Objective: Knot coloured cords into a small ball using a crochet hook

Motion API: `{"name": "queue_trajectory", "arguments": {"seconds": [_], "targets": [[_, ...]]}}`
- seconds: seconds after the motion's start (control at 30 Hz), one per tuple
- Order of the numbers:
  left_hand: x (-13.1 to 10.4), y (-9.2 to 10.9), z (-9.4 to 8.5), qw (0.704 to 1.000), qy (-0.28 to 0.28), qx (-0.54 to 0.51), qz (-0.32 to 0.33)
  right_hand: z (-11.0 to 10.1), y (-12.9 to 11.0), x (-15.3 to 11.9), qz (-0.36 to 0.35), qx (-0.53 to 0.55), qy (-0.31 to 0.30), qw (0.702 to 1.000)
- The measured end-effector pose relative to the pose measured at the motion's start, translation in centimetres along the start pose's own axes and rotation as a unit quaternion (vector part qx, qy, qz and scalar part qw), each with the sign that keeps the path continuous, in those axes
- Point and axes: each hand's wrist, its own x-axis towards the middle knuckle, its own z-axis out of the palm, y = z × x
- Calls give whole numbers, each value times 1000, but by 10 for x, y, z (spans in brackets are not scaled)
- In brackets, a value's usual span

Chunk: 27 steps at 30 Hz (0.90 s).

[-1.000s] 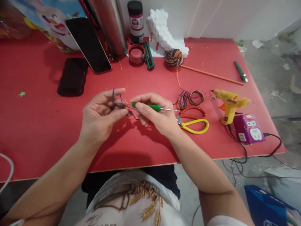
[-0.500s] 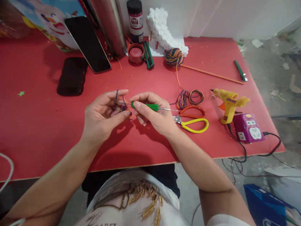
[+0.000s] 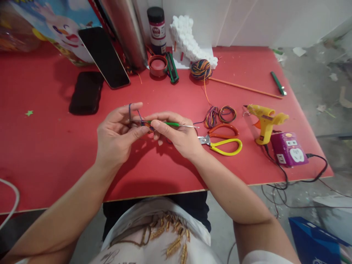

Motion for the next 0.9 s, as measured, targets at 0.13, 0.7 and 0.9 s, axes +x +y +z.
{"name": "queue_trajectory", "arguments": {"seconds": [0.13, 0.7, 0.9], "targets": [[1, 1, 2, 1000, -8, -1, 6, 3, -2, -1, -9, -24, 22, 999], [4, -16, 1, 999, -26, -13, 22, -3, -2, 0, 14, -43, 31, 998], [2, -16, 4, 999, 0, -12, 52, -4, -1, 1, 3, -50, 29, 998]]}}
